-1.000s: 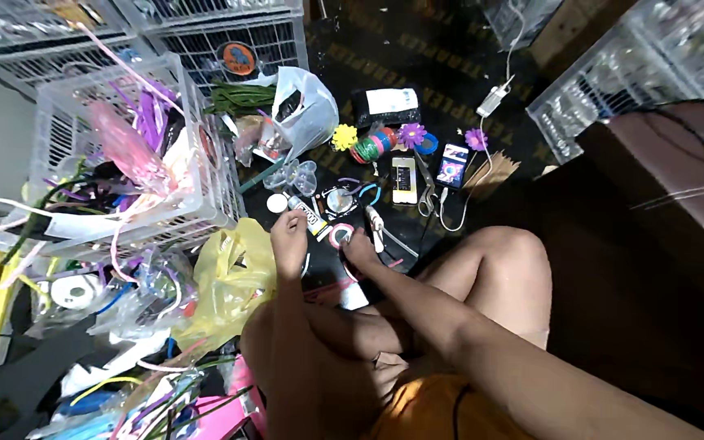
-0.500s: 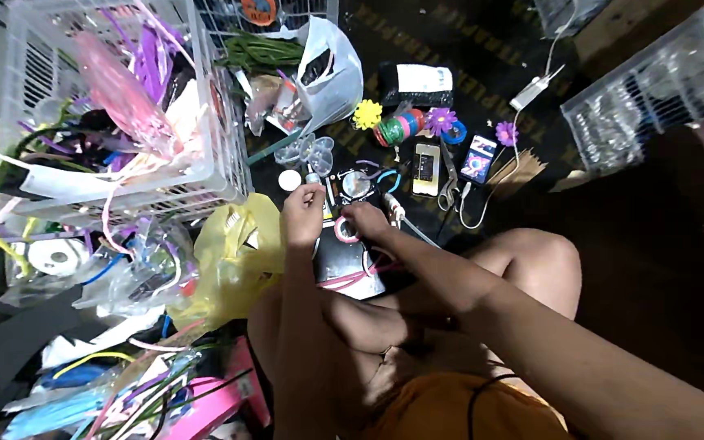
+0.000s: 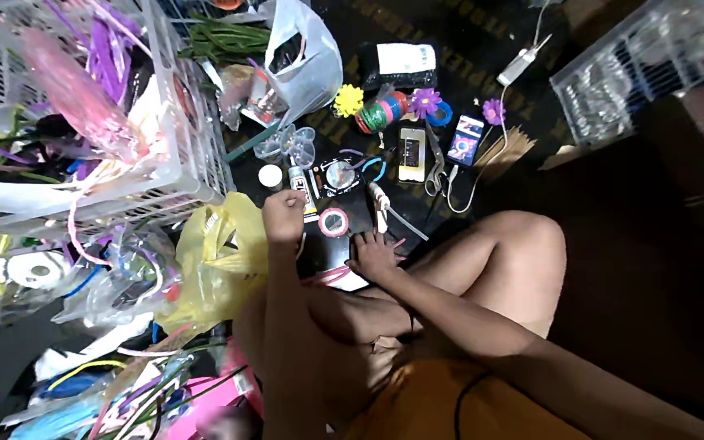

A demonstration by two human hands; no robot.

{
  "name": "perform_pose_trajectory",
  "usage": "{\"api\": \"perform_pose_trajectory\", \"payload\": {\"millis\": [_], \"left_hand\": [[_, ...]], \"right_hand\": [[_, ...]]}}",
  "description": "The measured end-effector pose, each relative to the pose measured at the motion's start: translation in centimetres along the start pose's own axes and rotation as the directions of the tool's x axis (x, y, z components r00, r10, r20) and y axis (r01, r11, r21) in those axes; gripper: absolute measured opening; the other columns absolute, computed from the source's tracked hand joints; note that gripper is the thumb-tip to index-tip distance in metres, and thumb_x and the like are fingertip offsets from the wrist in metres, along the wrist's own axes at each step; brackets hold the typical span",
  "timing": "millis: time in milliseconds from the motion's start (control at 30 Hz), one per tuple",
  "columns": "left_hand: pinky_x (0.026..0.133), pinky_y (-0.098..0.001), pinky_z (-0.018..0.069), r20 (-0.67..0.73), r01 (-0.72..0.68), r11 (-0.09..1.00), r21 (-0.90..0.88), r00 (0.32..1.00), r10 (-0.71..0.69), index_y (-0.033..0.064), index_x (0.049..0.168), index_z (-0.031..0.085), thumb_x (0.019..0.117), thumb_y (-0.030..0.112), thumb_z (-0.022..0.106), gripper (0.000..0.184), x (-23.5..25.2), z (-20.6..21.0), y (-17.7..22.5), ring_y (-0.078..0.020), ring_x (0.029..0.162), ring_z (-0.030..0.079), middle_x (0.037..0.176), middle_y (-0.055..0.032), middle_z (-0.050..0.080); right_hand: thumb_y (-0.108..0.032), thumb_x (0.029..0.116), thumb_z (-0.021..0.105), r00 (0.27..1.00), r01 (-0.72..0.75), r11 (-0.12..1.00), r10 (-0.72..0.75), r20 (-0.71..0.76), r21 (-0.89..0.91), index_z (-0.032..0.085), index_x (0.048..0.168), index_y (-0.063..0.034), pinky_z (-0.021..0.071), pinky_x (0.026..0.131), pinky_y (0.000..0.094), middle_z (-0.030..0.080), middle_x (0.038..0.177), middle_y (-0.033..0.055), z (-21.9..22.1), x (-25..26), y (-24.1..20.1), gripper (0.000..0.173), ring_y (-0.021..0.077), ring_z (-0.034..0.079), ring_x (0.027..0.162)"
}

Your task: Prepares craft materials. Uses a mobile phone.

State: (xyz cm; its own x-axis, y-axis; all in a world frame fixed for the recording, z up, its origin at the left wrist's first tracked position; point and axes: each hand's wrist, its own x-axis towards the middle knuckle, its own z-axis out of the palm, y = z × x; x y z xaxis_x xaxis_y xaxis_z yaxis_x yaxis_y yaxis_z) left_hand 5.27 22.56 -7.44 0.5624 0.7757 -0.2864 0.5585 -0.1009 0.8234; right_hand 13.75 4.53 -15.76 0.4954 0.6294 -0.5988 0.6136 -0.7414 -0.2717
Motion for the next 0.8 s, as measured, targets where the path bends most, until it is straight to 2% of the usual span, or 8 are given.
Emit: {"api": "perform_pose_trajectory", "payload": {"millis": [167,267,333,433,533,667,767,800], "left_hand": [[0.082,-0.0315,0.0562,-0.135,0.009,0.990,-0.144,0.990,-0.028,-0.0005,0.115,0.069,0.1026,0.008,0.058,0.019,-0.5,-1.1,0.2,-0.0133,0.088,0.069,0.104,-0.0126,0.072],[0.081,-0.0284,0.0551,-0.160,-0.026,0.987,-0.159,0.987,0.001,-0.0001,0.115,0.070,0.1037,0.011,0.059,0.019,-0.8,-0.9,0.3,-0.0110,0.086,0.067,0.104,-0.0115,0.071],[0.087,-0.0345,0.0529,-0.098,-0.026,0.994,-0.104,0.995,0.016,-0.0016,0.123,0.065,0.1060,0.011,0.054,0.023,-3.7,-1.4,2.7,-0.0176,0.096,0.064,0.116,-0.0167,0.067],[0.093,-0.0436,0.0511,-0.022,-0.014,1.000,-0.025,1.000,0.014,-0.0019,0.128,0.062,0.1070,0.014,0.053,0.028,-6.4,-1.7,5.5,-0.0263,0.105,0.064,0.125,-0.0207,0.064],[0.090,-0.0437,0.0517,-0.005,-0.048,0.999,-0.009,0.999,0.048,0.0000,0.127,0.063,0.1075,0.018,0.053,0.028,-6.2,-1.5,4.8,-0.0247,0.101,0.064,0.120,-0.0189,0.066],[0.083,-0.0380,0.0548,-0.070,-0.054,0.997,-0.061,0.996,0.050,0.0021,0.115,0.070,0.1043,0.022,0.060,0.024,-1.1,-0.7,0.6,-0.0169,0.087,0.067,0.103,-0.0124,0.071],[0.088,-0.0414,0.0524,0.004,0.007,0.998,-0.065,1.000,-0.007,0.0034,0.120,0.068,0.1054,0.024,0.059,0.026,-1.1,-1.2,1.0,-0.0193,0.093,0.066,0.110,-0.0127,0.070],[0.084,-0.0402,0.0545,-0.004,-0.119,0.993,-0.029,0.993,0.119,0.0035,0.118,0.068,0.1055,0.026,0.059,0.028,-1.0,-1.1,-0.3,-0.0184,0.090,0.067,0.107,-0.0125,0.070]], "right_hand": [[-0.029,0.0974,0.066,0.990,0.086,0.994,-0.093,-0.103,-0.063,0.050,0.149,-0.0090,0.0379,0.104,0.0676,0.050,0.146,0.0252,1.9,0.0,0.8,0.058,0.0483,0.043,0.138],[-0.017,0.0980,0.063,0.944,0.289,0.950,-0.303,-0.130,-0.117,0.063,0.136,-0.0100,0.0413,0.103,0.0632,0.055,0.141,0.0227,2.7,-0.6,1.0,0.039,0.0456,0.049,0.132],[-0.015,0.1014,0.057,0.890,0.446,0.891,-0.452,-0.063,-0.085,0.070,0.125,-0.0074,0.0421,0.105,0.0607,0.060,0.137,0.0209,3.1,-0.8,0.9,0.028,0.0429,0.053,0.130],[-0.016,0.1048,0.051,0.802,0.597,0.802,-0.597,-0.023,-0.010,0.071,0.121,-0.0031,0.0418,0.107,0.0578,0.064,0.128,0.0223,3.9,-0.6,0.9,0.028,0.0423,0.055,0.126],[-0.009,0.1040,0.050,0.711,0.703,0.704,-0.698,0.087,-0.097,0.065,0.133,-0.0034,0.0388,0.109,0.0585,0.062,0.132,0.0250,3.7,-0.8,0.4,0.033,0.0440,0.054,0.128],[-0.008,0.1046,0.049,0.696,0.717,0.668,-0.704,0.140,-0.200,0.064,0.127,0.0045,0.0369,0.111,0.0590,0.061,0.130,0.0271,3.8,-0.1,0.4,0.030,0.0459,0.053,0.127],[-0.016,0.1033,0.054,0.715,0.697,0.712,-0.700,0.002,-0.089,0.065,0.122,0.0055,0.0406,0.107,0.0596,0.064,0.126,0.0253,3.8,-0.4,0.8,0.031,0.0448,0.056,0.124],[-0.021,0.1026,0.057,0.729,0.683,0.730,-0.682,-0.058,-0.005,0.066,0.120,0.0059,0.0421,0.107,0.0596,0.066,0.123,0.0252,3.6,-0.7,0.7,0.033,0.0441,0.058,0.122]]}}
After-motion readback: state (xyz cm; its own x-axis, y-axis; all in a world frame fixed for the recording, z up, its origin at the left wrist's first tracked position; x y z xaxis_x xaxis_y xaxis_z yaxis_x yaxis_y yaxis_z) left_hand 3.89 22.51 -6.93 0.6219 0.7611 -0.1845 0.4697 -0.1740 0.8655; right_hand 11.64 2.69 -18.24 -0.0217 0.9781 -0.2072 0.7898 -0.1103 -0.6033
